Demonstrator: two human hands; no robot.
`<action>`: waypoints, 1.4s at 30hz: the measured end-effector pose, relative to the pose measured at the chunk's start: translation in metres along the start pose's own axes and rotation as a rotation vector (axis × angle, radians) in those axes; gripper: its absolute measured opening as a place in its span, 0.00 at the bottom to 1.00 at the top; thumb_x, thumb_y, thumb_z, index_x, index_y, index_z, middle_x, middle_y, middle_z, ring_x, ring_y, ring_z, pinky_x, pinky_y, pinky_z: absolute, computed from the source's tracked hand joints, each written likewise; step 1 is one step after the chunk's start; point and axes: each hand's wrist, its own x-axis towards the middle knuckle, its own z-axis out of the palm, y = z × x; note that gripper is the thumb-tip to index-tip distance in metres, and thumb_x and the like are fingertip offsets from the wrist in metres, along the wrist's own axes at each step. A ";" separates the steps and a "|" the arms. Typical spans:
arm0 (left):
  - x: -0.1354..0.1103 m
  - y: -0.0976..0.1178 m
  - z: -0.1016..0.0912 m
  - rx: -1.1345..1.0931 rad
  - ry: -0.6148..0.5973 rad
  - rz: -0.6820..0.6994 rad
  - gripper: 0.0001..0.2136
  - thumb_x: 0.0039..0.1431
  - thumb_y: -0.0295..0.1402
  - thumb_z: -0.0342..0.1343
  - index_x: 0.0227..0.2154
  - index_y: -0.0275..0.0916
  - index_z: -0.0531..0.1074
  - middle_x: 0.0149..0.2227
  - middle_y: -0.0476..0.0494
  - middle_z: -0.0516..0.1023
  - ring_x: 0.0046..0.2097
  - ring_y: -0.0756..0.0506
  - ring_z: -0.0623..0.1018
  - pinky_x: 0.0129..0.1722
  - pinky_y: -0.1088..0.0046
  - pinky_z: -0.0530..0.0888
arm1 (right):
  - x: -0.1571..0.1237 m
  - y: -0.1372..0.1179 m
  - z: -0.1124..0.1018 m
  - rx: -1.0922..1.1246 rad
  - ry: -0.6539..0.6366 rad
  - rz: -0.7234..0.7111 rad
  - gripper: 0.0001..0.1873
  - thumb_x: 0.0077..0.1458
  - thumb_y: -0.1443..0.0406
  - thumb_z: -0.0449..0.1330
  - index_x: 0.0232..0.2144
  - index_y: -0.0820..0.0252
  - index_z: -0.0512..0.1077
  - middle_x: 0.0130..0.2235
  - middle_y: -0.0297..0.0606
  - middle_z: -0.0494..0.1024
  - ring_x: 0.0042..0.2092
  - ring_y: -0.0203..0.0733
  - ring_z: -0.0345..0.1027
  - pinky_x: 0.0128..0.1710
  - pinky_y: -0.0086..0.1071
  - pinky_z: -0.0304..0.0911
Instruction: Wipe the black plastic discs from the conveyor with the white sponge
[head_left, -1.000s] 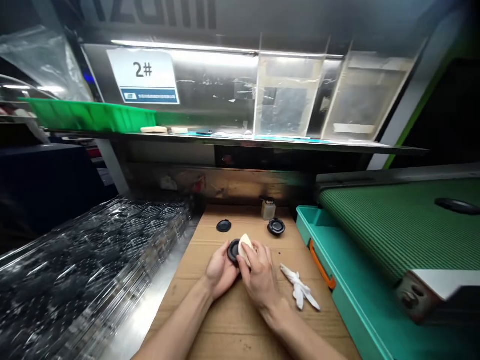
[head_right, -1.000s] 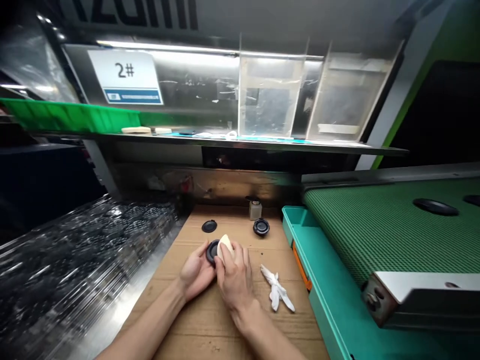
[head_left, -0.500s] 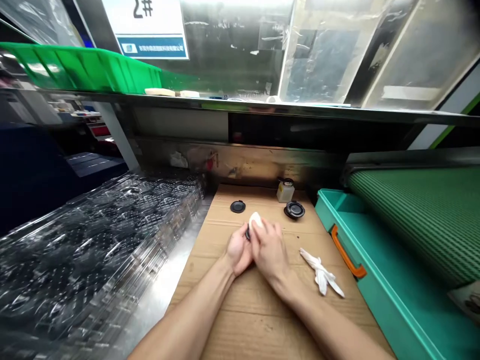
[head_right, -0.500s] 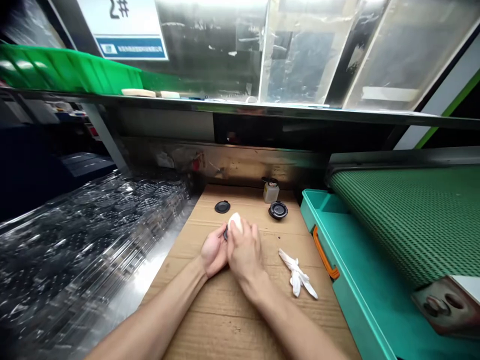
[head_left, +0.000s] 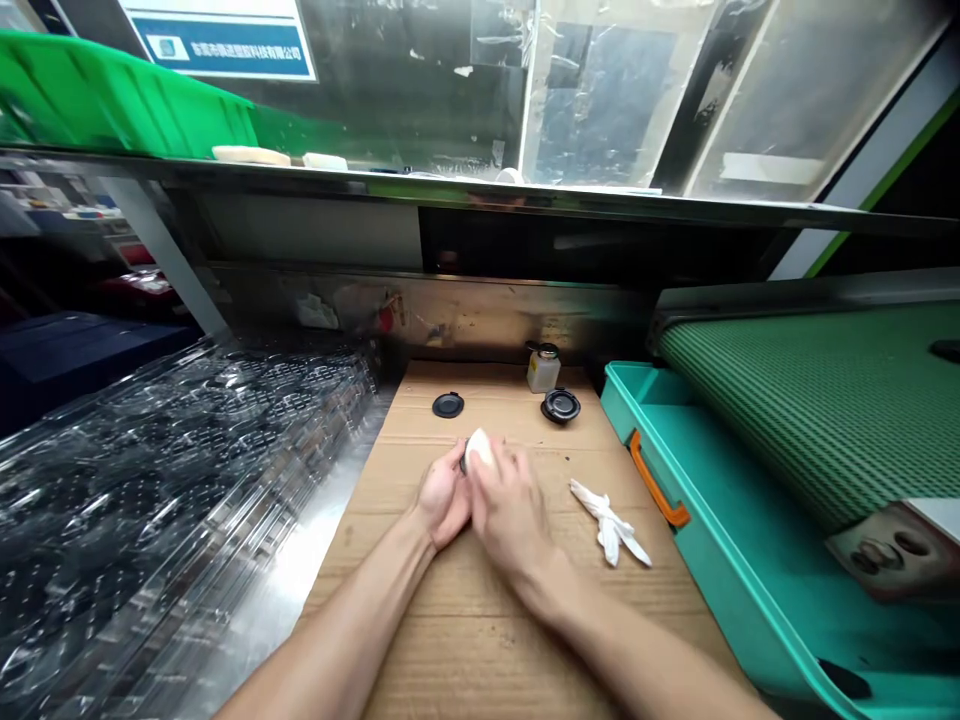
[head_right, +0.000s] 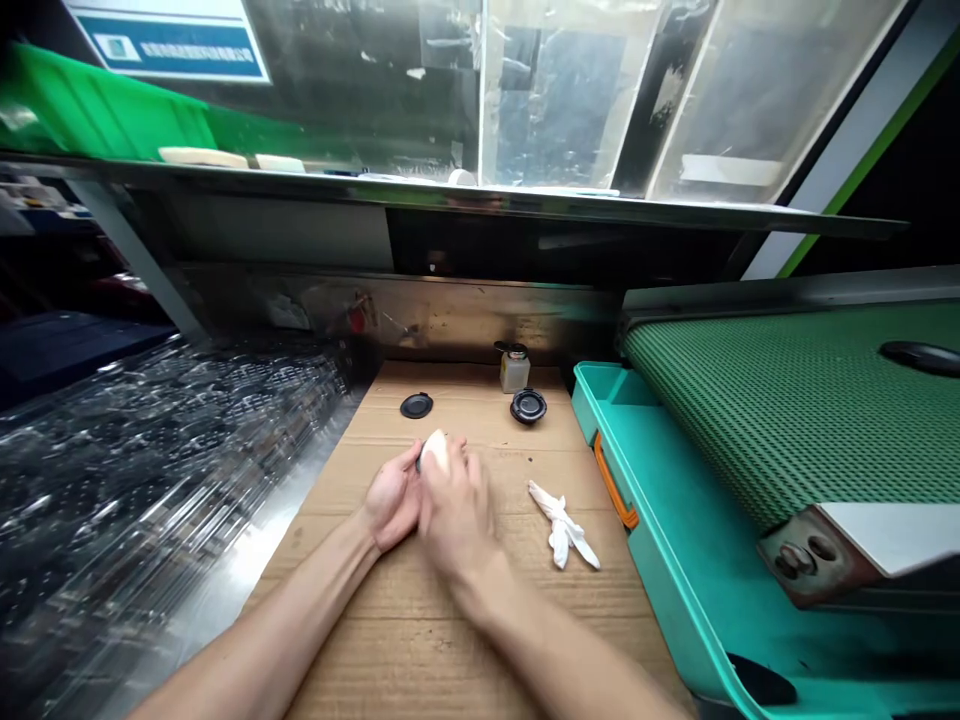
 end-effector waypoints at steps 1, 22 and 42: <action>-0.001 0.000 0.000 0.012 -0.006 -0.017 0.18 0.67 0.36 0.45 0.51 0.30 0.71 0.50 0.32 0.77 0.53 0.39 0.76 0.56 0.61 0.71 | 0.001 0.002 0.000 0.012 -0.008 -0.025 0.21 0.62 0.66 0.50 0.56 0.55 0.70 0.59 0.46 0.66 0.50 0.53 0.60 0.50 0.45 0.61; -0.001 -0.004 0.003 0.075 -0.019 0.091 0.14 0.66 0.35 0.48 0.47 0.32 0.73 0.49 0.33 0.77 0.53 0.39 0.76 0.57 0.59 0.70 | 0.017 0.028 -0.008 0.664 -0.125 0.126 0.12 0.61 0.60 0.55 0.43 0.57 0.72 0.43 0.36 0.78 0.42 0.40 0.72 0.43 0.31 0.64; -0.001 0.004 0.000 0.083 -0.004 0.022 0.15 0.67 0.34 0.45 0.47 0.29 0.70 0.52 0.27 0.74 0.51 0.37 0.77 0.51 0.56 0.75 | 0.021 0.044 -0.023 -0.008 -0.057 0.283 0.17 0.66 0.53 0.49 0.52 0.47 0.69 0.37 0.38 0.79 0.34 0.45 0.73 0.34 0.32 0.60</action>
